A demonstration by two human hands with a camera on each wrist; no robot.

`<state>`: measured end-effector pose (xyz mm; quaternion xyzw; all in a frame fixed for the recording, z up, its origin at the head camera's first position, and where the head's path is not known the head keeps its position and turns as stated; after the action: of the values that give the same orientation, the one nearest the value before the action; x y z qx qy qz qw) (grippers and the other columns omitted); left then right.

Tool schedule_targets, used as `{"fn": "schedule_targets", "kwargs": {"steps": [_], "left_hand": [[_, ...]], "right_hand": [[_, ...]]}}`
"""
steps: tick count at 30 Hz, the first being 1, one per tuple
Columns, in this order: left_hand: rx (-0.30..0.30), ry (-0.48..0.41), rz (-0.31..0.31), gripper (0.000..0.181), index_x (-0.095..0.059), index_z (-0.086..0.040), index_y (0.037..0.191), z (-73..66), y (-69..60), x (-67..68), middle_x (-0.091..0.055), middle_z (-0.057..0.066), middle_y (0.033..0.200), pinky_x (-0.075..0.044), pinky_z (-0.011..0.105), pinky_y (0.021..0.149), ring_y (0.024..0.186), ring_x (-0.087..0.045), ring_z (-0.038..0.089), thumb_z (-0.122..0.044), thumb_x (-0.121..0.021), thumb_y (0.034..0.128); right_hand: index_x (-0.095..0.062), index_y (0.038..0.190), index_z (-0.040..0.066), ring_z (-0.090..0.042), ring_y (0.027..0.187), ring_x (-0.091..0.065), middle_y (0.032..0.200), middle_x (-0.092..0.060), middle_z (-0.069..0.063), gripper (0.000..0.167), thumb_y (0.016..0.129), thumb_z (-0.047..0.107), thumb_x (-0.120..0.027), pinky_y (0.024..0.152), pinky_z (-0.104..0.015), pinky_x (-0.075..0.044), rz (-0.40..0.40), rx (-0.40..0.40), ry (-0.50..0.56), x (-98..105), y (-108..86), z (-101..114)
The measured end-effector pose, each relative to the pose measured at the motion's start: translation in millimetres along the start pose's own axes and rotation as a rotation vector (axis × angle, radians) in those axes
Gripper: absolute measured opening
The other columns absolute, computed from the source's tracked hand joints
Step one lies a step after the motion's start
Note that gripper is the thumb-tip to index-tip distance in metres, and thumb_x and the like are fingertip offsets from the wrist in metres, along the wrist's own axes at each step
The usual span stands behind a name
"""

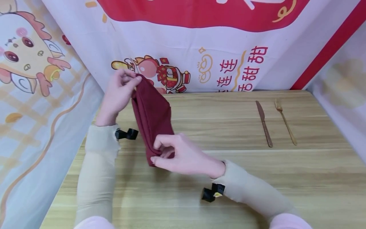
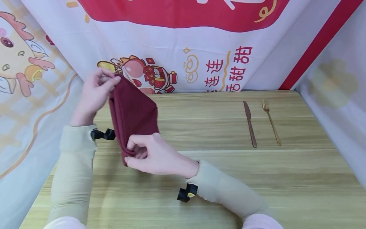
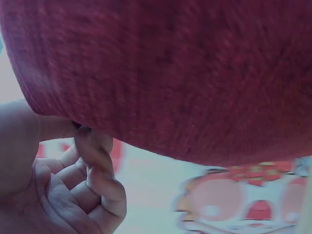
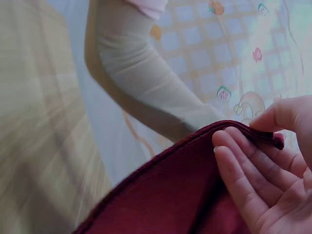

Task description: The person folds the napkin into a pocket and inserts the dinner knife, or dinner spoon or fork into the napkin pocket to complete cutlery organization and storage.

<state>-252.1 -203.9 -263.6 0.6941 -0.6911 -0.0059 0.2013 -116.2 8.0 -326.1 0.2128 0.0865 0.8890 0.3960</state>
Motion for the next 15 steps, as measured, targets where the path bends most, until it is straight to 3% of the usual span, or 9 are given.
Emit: {"fn": "schedule_targets", "kwargs": {"steps": [4,7,9,12,15], "left_hand": [[-0.033,-0.059,-0.095,0.010,-0.060,-0.008,0.099,-31.2,-7.9,14.9,-0.064,0.001,0.071,-0.043,0.021,0.048,0.049,-0.049,0.012,-0.012,-0.069,0.0974],[-0.057,0.026,-0.126,0.010,-0.061,-0.010,0.099,-43.2,-10.5,11.8,-0.065,0.001,0.069,-0.040,0.022,0.048,0.050,-0.049,0.012,-0.015,-0.069,0.0974],[-0.051,0.123,-0.110,0.011,-0.061,-0.009,0.102,-39.7,-8.6,2.1,-0.068,0.001,0.074,-0.043,0.022,0.052,0.055,-0.055,0.012,-0.018,-0.068,0.0987],[-0.031,0.235,-0.056,0.015,-0.061,-0.006,0.106,-22.3,-4.0,-18.1,-0.072,0.005,0.085,-0.047,0.023,0.061,0.067,-0.062,0.012,-0.020,-0.065,0.1003],[-0.016,0.252,-0.007,0.019,-0.060,-0.003,0.108,-3.9,-0.4,-39.3,-0.071,0.013,0.088,-0.049,0.025,0.063,0.069,-0.062,0.016,-0.020,-0.063,0.1014]], "right_hand": [[-0.057,0.087,0.009,-0.018,0.078,-0.074,0.091,-0.072,0.001,0.018,0.094,0.000,-0.070,0.071,-0.037,-0.061,0.029,0.060,0.212,-4.0,4.0,7.9],[-0.058,0.086,0.004,-0.027,0.080,-0.074,0.094,-0.072,-0.008,0.016,0.094,-0.005,-0.068,0.072,-0.043,-0.061,0.042,0.075,0.319,0.3,0.1,4.7],[-0.059,0.087,0.002,-0.030,0.081,-0.074,0.095,-0.071,-0.012,0.014,0.094,-0.007,-0.067,0.074,-0.045,-0.061,0.043,0.059,0.349,5.9,-5.5,-3.9],[-0.058,0.086,0.002,-0.034,0.080,-0.073,0.093,-0.073,-0.015,0.016,0.093,-0.009,-0.066,0.074,-0.047,-0.061,0.034,0.009,0.357,15.9,-17.7,-21.9],[-0.056,0.083,0.002,-0.040,0.079,-0.072,0.090,-0.073,-0.017,0.018,0.093,-0.011,-0.065,0.073,-0.051,-0.060,0.008,-0.054,0.337,27.2,-33.1,-37.5]]}}
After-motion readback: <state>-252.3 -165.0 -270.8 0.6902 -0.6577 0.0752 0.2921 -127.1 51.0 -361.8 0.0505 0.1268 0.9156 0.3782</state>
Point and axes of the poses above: each hand's wrist, its own y-axis towards the middle knuckle, its own x-axis out of the back of the hand, z = x × y, the point moved 2 cm from there along y, towards the middle knuckle
